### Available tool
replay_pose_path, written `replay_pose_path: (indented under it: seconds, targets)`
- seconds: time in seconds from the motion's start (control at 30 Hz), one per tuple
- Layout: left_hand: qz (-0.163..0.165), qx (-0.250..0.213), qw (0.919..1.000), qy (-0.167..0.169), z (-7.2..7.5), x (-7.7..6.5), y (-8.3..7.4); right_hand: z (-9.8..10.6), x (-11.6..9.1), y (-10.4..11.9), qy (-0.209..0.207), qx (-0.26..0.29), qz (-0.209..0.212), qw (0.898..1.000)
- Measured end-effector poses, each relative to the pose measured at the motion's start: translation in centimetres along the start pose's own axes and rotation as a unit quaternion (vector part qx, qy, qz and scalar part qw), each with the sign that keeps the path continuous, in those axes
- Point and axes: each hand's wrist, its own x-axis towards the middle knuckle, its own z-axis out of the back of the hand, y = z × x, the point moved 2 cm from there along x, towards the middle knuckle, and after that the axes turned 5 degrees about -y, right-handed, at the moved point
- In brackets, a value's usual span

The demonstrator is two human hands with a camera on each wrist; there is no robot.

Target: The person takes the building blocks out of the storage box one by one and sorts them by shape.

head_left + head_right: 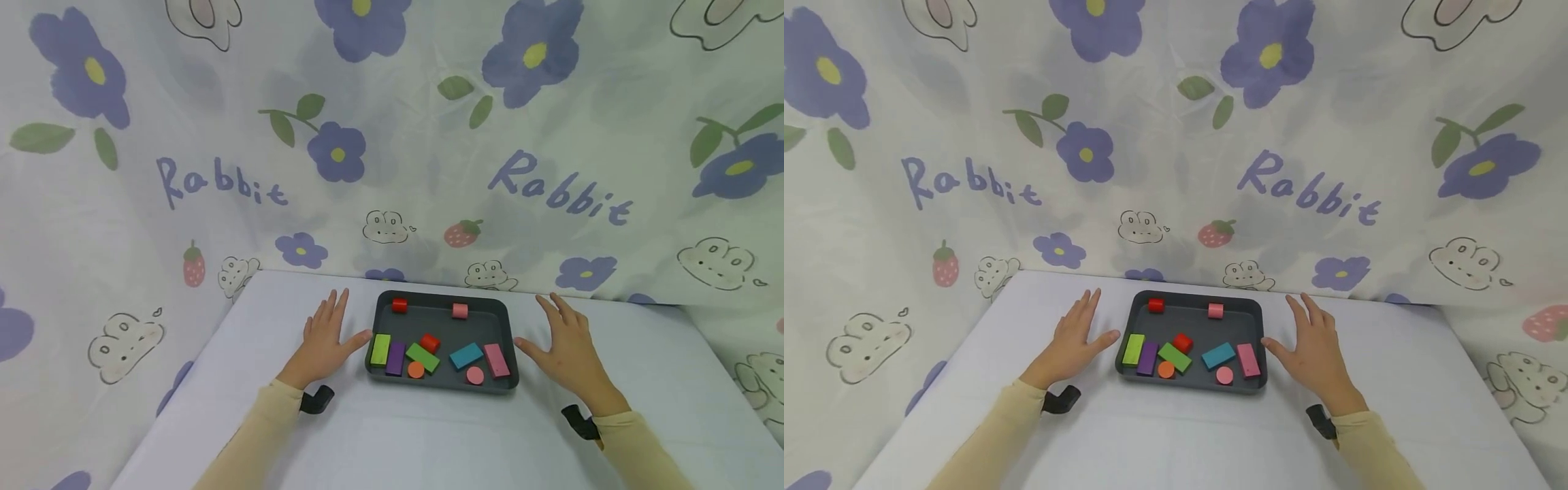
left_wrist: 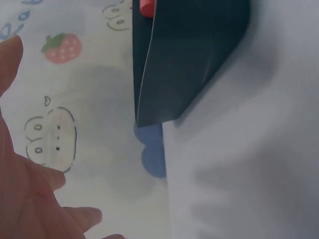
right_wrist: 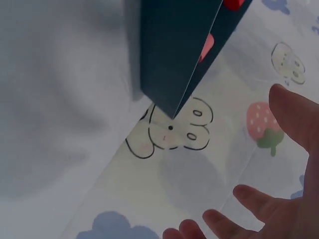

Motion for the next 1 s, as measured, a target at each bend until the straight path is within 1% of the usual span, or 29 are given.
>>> replay_pose_path:
  seconds: [0.27, 0.43, 0.53, 0.77, 0.87, 1.0]
  targets:
    - [0.004, -0.017, 0.9998, 0.008, -1.4, -0.4, -0.6, -1.5, -0.3, 1.0, 0.062, 0.021, 0.010, 0.998]
    - [0.017, -0.034, 0.9991, 0.017, -2.4, -0.7, -0.6, -2.3, -0.5, 1.6, 0.116, 0.026, 0.008, 0.993]
    - [0.022, -0.045, 0.9984, 0.024, -2.8, -0.8, -0.7, -2.8, -0.7, 1.8, 0.139, 0.029, 0.010, 0.990]
    - [0.009, -0.060, 0.9981, 0.013, -3.5, -0.9, -1.0, -3.5, -0.6, 2.2, 0.163, 0.040, 0.032, 0.985]
    - [0.012, -0.062, 0.9978, 0.021, -3.9, -1.1, -1.3, -3.7, -0.5, 2.4, 0.169, 0.036, 0.034, 0.984]
    - [0.014, -0.060, 0.9975, 0.036, -4.3, -1.3, -1.7, -3.9, -0.4, 2.9, 0.174, 0.017, 0.033, 0.984]
